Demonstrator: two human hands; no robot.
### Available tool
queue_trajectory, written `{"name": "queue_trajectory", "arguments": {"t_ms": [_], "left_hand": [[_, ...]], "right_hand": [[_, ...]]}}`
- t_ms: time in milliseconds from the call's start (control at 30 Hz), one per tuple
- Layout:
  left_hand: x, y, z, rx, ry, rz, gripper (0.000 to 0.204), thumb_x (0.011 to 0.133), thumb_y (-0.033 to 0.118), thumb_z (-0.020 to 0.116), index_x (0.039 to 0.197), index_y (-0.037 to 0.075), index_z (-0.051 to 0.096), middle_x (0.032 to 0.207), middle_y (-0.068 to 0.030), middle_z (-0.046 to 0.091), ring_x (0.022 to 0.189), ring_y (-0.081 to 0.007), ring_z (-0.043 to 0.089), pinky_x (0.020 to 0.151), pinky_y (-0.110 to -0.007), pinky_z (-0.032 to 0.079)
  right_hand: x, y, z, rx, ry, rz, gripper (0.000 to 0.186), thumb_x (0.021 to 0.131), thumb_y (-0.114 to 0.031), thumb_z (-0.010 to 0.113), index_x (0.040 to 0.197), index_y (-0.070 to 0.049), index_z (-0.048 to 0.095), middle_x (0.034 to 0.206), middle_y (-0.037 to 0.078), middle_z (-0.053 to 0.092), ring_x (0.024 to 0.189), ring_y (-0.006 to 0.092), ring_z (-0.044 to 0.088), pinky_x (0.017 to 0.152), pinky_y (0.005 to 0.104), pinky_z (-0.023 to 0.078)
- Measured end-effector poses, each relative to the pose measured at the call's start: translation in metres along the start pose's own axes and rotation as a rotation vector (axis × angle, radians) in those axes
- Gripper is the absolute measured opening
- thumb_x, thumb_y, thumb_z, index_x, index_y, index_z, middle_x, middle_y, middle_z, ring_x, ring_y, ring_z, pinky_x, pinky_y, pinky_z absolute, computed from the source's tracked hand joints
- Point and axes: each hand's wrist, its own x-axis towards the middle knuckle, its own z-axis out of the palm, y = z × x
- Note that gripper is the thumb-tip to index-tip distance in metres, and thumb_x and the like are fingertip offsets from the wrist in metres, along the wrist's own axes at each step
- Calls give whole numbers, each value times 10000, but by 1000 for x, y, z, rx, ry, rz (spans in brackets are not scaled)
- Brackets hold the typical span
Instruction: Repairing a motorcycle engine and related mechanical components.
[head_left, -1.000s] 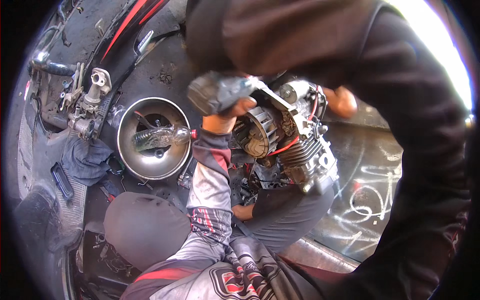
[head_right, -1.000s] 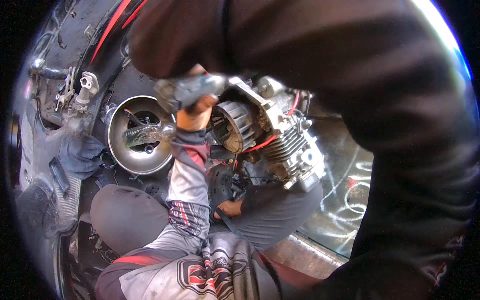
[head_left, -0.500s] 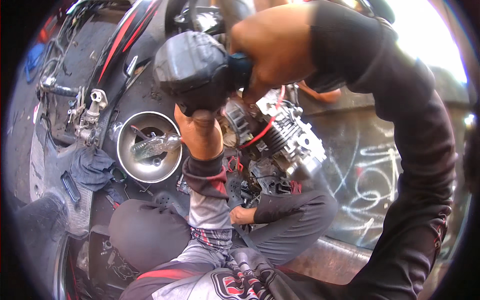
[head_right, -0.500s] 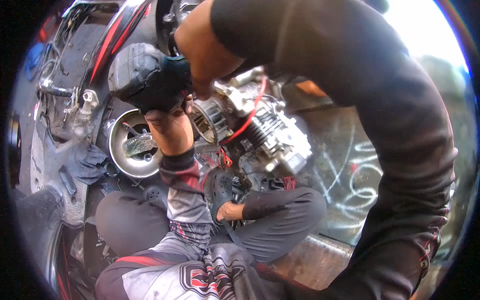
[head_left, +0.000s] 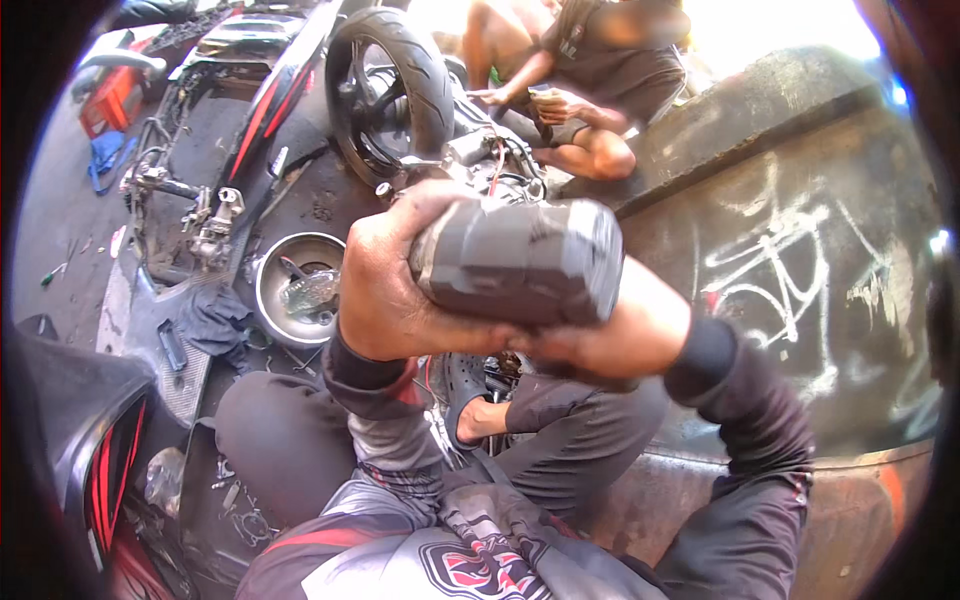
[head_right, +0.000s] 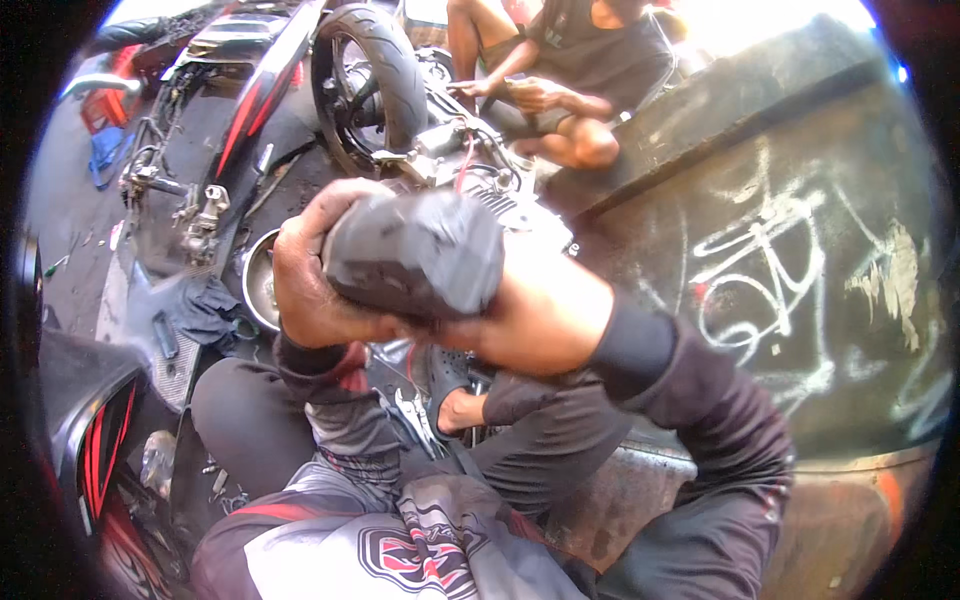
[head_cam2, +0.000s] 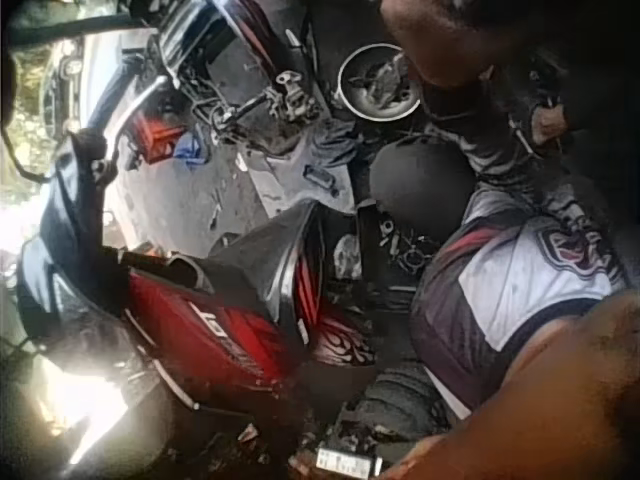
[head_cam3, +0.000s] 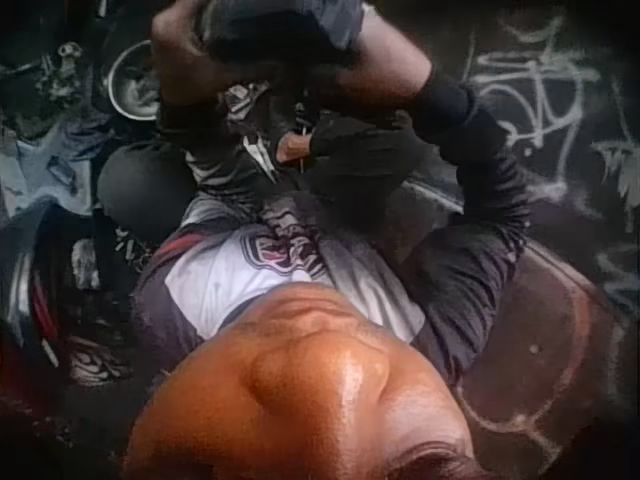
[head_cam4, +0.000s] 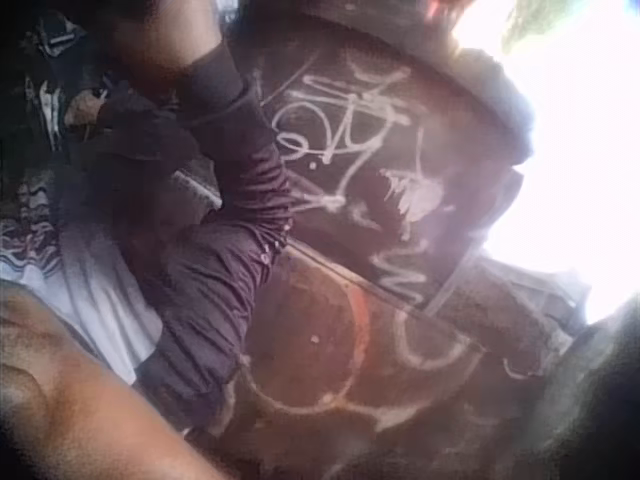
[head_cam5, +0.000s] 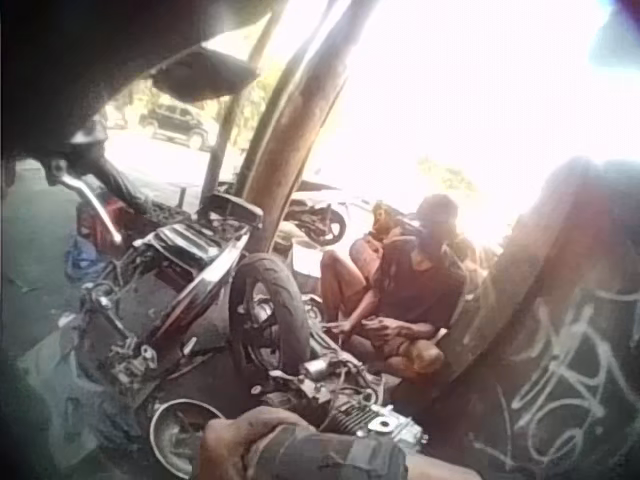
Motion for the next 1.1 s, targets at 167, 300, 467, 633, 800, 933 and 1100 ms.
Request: {"name": "queue_trajectory", "arguments": {"t_ms": [167, 300, 467, 633, 800, 933, 1100], "left_hand": [[-7, 63, 7, 297, -205, 71, 710, 480, 374, 972, 1008, 17, 661, 883, -113, 698, 759, -251, 717, 721, -325, 562], [-17, 104, 15, 560, -226, 69, 699, 478, 370, 968, 1001, 20, 664, 891, -113, 700, 758, -257, 719, 716, -320, 563], [-32, 156, 21, 821, -99, 31, 768, 478, 264, 992, 1099, -1, 625, 945, -131, 703, 836, -222, 712, 766, -338, 561], [-71, 201, 15, 926, 104, -163, 885, 452, 242, 1004, 1182, -19, 577, 1023, -122, 685, 912, -210, 682, 837, -336, 538], [-94, 229, 15, 951, 228, -233, 1024, 413, 319, 1014, 1234, -73, 543, 1108, -135, 657, 1013, -225, 647, 910, -338, 507], [-103, 249, 24, 1045, 382, -182, 1022, 547, 515, 944, 1261, -89, 532, 1142, -135, 648, 1023, -243, 647, 919, -348, 504], [-147, 304, -25, 1164, 492, -24, 816, 808, 490, 766, 1305, -105, 512, 1199, -179, 626, 1094, -261, 624, 891, -386, 528]], "right_hand": [[-53, 7, 49, 71, 70, -157, 560, 736, -144, 782, 1248, -38, 581, 1199, 174, 616, 1113, 340, 592, 985, 416, 466], [-56, 24, 64, 97, 191, -406, 519, 699, -115, 785, 1186, -48, 619, 1128, 159, 648, 1000, 337, 644, 892, 417, 522], [-37, 22, 64, 356, 232, -480, 462, 752, -193, 785, 1146, -14, 623, 999, 188, 672, 924, 366, 666, 800, 414, 535], [-30, 12, 70, 459, 261, -519, 541, 771, -266, 797, 1187, 18, 601, 1039, 210, 661, 985, 384, 644, 857, 428, 513], [-36, -5, 82, 508, 191, -561, 520, 822, -263, 750, 1204, 29, 552, 1018, 210, 633, 962, 400, 627, 837, 443, 503], [-42, -23, 73, 479, 280, -595, 564, 820, -307, 751, 1241, 6, 545, 1041, 182, 614, 993, 372, 609, 854, 435, 509], [-11, -10, 69, 484, 785, -746, 542, 761, -329, 837, 1151, -16, 626, 946, 152, 642, 900, 327, 623, 785, 407, 523]]}}
